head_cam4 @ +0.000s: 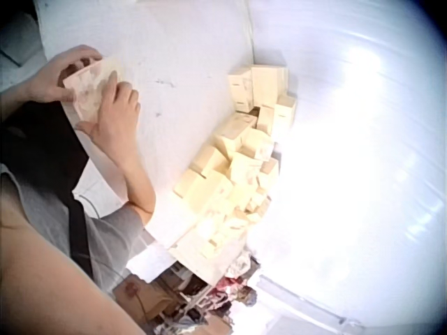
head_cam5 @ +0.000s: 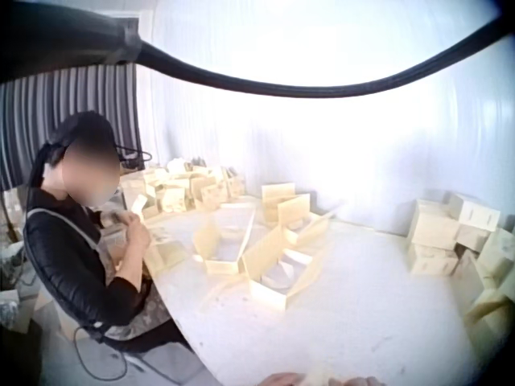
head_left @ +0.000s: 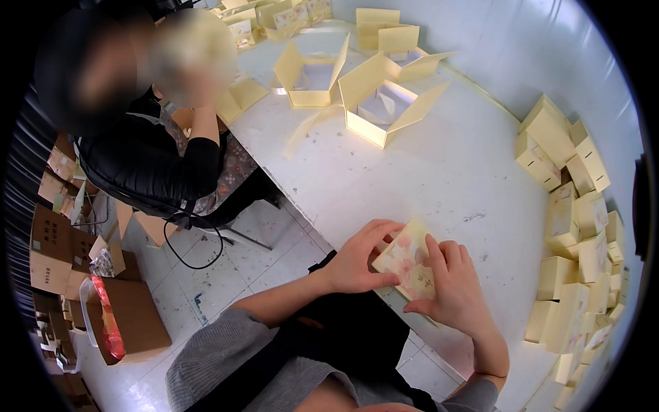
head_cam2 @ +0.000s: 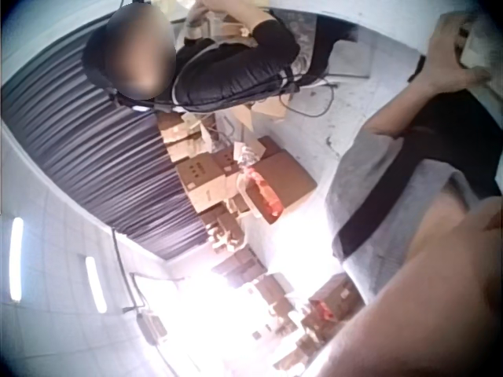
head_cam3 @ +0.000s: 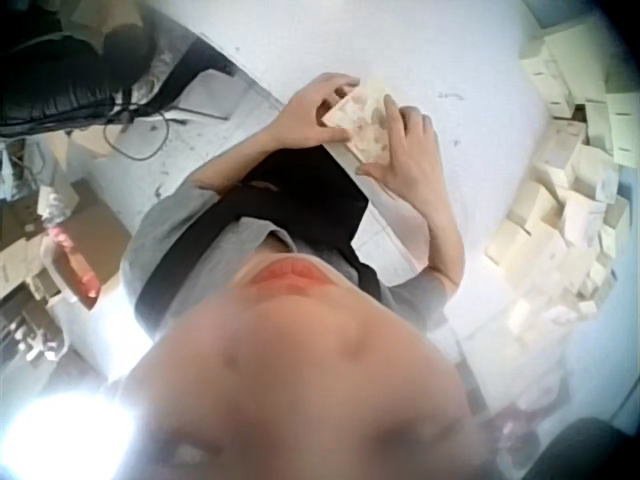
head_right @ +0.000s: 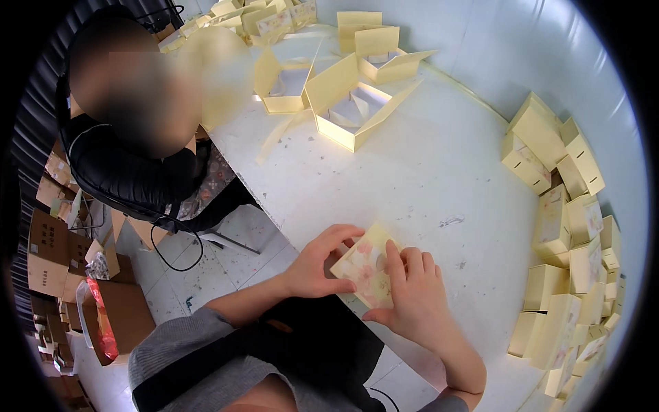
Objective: The person assembles small yellow boxes by folding flaps and inserting white ribbons. They repeatedly open and close the boxes, adjust the ribbon placement, and place finished units on the table. Another person works nearby on similar boxes.
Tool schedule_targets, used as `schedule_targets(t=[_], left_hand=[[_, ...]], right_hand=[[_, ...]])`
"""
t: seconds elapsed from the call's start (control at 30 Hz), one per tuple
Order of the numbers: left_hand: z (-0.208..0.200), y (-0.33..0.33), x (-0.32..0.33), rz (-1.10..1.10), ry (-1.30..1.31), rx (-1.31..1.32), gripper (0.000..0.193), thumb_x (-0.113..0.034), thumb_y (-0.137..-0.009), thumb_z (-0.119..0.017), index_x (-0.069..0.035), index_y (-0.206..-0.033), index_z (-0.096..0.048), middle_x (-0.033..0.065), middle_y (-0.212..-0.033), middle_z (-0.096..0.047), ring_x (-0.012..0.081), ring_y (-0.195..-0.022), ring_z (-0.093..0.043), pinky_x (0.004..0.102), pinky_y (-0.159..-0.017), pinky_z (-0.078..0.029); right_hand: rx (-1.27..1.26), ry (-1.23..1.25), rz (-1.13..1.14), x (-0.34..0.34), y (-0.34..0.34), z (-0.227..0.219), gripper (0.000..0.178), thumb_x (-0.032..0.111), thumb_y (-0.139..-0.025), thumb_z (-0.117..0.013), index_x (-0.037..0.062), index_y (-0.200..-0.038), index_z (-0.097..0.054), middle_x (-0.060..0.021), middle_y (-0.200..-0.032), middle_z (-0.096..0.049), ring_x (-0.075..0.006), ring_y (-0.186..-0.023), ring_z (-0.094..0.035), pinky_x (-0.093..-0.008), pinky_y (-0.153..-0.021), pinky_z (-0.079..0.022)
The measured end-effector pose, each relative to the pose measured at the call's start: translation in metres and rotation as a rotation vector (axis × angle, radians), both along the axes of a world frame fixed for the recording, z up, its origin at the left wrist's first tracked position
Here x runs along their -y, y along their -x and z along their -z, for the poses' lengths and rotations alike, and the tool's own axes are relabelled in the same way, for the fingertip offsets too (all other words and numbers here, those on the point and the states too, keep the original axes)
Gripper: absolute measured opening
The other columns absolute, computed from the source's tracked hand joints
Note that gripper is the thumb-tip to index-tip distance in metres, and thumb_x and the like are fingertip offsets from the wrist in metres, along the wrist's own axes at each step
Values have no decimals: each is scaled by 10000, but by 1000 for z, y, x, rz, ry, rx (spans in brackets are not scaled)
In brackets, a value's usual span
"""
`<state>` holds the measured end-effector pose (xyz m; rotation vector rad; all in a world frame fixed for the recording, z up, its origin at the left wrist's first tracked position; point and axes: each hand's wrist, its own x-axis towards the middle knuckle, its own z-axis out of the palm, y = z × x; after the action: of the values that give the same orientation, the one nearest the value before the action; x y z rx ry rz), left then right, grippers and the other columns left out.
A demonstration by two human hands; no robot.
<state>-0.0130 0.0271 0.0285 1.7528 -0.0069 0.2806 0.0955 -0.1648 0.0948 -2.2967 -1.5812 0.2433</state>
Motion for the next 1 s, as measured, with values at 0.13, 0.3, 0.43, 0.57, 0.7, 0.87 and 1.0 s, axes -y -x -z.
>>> schedule_targets(t=[0.13, 0.3, 0.43, 0.57, 0.7, 0.87, 1.0], left_hand=[[-10, -40, -34, 2, -532, 456, 551, -312, -949, -499, -44, -1418, -389, 140, -1436, -456, 330, -1189, -528, 409, -1011, -410], [1, -38, -31, 359, 17, 94, 518, -245, -972, -430, -27, -1435, -348, 90, -1220, -646, 282, -1163, -574, 356, -1033, -394], [10, -18, -42, 301, -11, 92, 593, -290, -946, -514, -16, -1442, -338, 105, -1299, -602, 295, -1248, -526, 367, -1057, -378], [5, 0, -58, 221, -461, 272, 681, -335, -851, -697, -10, -1387, -432, 131, -1307, -587, 311, -1277, -496, 389, -1049, -402], [30, 2, -72, 38, -701, 405, 576, -337, -786, -736, 0, -1225, -574, 158, -1221, -626, 318, -1104, -620, 358, -851, -546], [55, -2, -64, -241, -784, 633, 444, -306, -864, -676, 10, -1160, -578, 196, -1003, -678, 353, -896, -671, 366, -704, -566], [15, -27, -47, -708, -65, 35, 351, -214, -963, -549, 52, -1188, -506, 249, -866, -657, 411, -810, -648, 455, -668, -526]], right_hand=[[-36, 14, -149, -1, -12, -7, 988, 244, -510, -901, -29, -1328, -418, -150, -1109, -458, -329, -1013, -457, -403, -876, -391], [-102, 27, -166, -1, -11, -12, 858, 179, -532, -878, -29, -1249, -456, -159, -1101, -446, -334, -1002, -441, -409, -880, -383], [118, 15, -112, 1, 16, -22, 551, 76, -642, -767, -18, -1118, -506, -166, -1068, -438, -329, -968, -439, -435, -862, -386], [656, -398, -212, 8, 20, 16, 121, -43, -773, -553, -29, -865, -476, -249, -1097, -550, -348, -943, -554, -462, -760, -452], [669, -462, -279, 25, 6, 73, 76, -82, -832, -493, -48, -817, -427, -318, -1178, -560, -418, -1013, -596, -524, -809, -519], [745, -391, -203, 11, 6, 95, 170, -49, -888, -462, -103, -1045, -500, -324, -1246, -532, -495, -1122, -550, -579, -920, -489], [910, -316, -127, 11, 40, 90, 381, 24, -909, -480, -100, -1269, -464, -324, -1285, -509, -506, -1159, -522, -560, -960, -461]])
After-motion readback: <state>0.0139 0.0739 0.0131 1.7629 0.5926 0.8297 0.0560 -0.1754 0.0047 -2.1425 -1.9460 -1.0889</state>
